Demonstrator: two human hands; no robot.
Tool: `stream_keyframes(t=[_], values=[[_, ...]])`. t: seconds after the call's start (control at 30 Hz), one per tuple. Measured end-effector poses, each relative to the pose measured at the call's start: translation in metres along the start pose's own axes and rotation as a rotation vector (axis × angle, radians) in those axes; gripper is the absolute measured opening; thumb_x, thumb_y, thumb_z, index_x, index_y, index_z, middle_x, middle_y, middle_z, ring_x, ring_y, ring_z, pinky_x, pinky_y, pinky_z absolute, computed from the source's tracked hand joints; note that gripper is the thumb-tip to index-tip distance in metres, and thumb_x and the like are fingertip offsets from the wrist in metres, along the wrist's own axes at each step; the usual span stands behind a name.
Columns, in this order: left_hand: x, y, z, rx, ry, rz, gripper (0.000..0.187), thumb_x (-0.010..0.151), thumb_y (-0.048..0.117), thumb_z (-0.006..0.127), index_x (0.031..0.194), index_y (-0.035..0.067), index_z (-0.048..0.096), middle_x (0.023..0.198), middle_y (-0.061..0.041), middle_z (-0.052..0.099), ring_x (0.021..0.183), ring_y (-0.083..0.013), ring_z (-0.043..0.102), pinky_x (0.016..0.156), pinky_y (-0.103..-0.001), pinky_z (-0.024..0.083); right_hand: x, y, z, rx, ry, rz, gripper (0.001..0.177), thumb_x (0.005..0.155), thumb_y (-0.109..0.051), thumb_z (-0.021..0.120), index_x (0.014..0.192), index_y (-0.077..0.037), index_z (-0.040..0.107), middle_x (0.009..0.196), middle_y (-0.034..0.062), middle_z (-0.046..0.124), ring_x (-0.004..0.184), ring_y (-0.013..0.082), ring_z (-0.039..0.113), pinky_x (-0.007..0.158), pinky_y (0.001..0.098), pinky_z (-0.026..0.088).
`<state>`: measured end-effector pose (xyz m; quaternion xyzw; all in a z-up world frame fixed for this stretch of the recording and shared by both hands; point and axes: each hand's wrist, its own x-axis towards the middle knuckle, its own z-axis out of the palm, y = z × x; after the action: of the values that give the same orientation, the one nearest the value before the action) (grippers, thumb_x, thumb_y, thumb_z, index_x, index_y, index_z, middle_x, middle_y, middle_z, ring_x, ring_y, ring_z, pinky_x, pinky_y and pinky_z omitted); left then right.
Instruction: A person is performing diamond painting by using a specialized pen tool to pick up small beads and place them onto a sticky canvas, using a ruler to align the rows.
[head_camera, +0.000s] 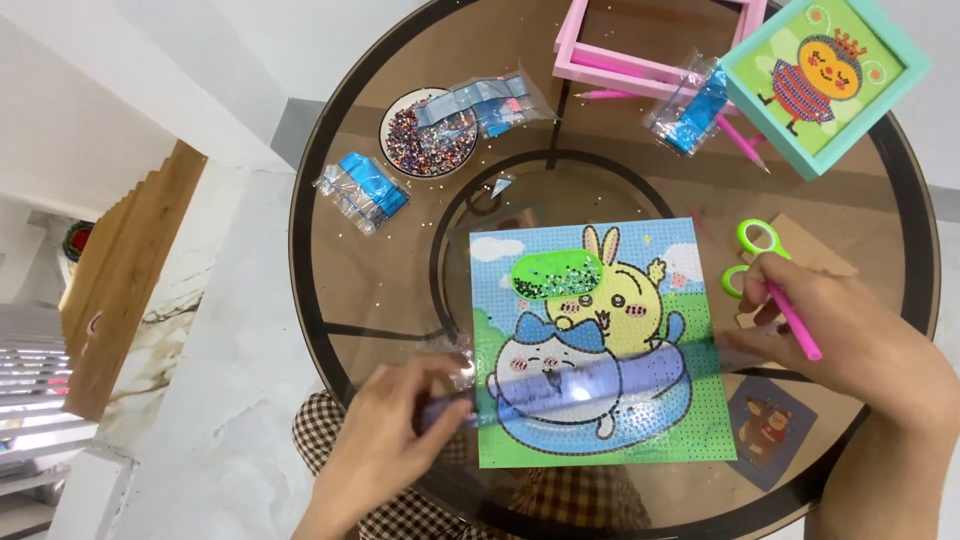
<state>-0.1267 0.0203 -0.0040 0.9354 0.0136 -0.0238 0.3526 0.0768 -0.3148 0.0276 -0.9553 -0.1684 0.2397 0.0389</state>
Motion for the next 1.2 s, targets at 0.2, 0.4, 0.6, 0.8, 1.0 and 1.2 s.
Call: stream_keyframes(t=[0.2, 0.4, 0.6, 0.8, 1.0, 1.2], values=[[0.033, 0.009, -0.017, 0.059, 0.019, -0.308, 0.039, 0.083, 0.043, 0.063, 0.113, 0.019, 0.055, 0.079, 0.005, 0.072, 0.085, -0.0209, 0.063, 0.088, -0.040, 0.043, 0.004, -0.005, -0.004, 0.214, 0.085, 0.060, 0.037, 0.076, -0.033, 0.079, 0.083, -0.012, 0.049, 0.077, 0.0031, 0.054, 0.057, 0.0232, 0.053, 0.058, 0.0343, 0.037], [0.040, 0.004, -0.016, 0.093, 0.044, -0.242, 0.042, 0.083, 0.043, 0.065, 0.113, 0.016, 0.054, 0.073, 0.004, 0.070, 0.077, -0.0177, 0.067, 0.095, -0.041, 0.039, 0.008, -0.011, -0.007, 0.135, 0.047, 0.089, 0.034, 0.078, -0.038, 0.074, 0.084, -0.012, 0.053, 0.083, 0.0031, 0.063, 0.070, 0.0233, 0.059, 0.064, 0.0352, 0.041], [0.009, 0.007, -0.012, 0.108, -0.112, -0.202, 0.044, 0.079, 0.040, 0.071, 0.117, 0.025, 0.054, 0.060, 0.008, 0.065, 0.068, -0.0121, 0.066, 0.075, -0.031, 0.042, 0.012, 0.025, 0.007, 0.096, -0.030, -0.063, 0.047, 0.057, -0.030, 0.091, 0.078, -0.019, 0.051, 0.081, -0.0022, 0.064, 0.083, 0.0171, 0.058, 0.067, 0.0292, 0.041], [0.005, 0.017, -0.019, 0.470, 0.176, 0.071, 0.050, 0.082, 0.060, 0.062, 0.103, 0.015, 0.063, 0.096, -0.002, 0.066, 0.086, -0.0280, 0.055, 0.075, -0.041, 0.040, 0.004, 0.002, -0.007, 0.202, -0.014, 0.016, 0.032, 0.066, -0.022, 0.079, 0.081, -0.015, 0.051, 0.079, -0.0002, 0.056, 0.061, 0.0206, 0.045, 0.059, 0.0307, 0.037], [0.116, 0.067, -0.034, 0.485, -0.242, 0.129, 0.073, 0.084, 0.062, 0.059, 0.134, 0.011, 0.044, 0.132, -0.013, 0.050, 0.121, -0.0322, 0.043, 0.101, -0.053, 0.032, 0.008, -0.038, -0.001, 0.358, 0.459, -0.185, 0.013, 0.099, -0.012, 0.043, 0.088, -0.006, 0.045, 0.088, 0.0105, 0.068, 0.070, 0.0278, 0.060, 0.066, 0.0409, 0.045], [0.147, 0.025, 0.003, 0.468, -0.053, 0.392, 0.080, 0.073, 0.068, 0.068, 0.124, 0.008, 0.054, 0.113, -0.011, 0.058, 0.103, -0.0281, 0.050, 0.086, -0.047, 0.039, 0.037, -0.028, 0.040, 0.412, 0.851, -0.698, 0.011, 0.097, 0.002, 0.031, 0.095, -0.005, 0.039, 0.067, 0.0029, 0.041, 0.051, 0.0108, 0.035, 0.047, 0.0262, 0.025]])
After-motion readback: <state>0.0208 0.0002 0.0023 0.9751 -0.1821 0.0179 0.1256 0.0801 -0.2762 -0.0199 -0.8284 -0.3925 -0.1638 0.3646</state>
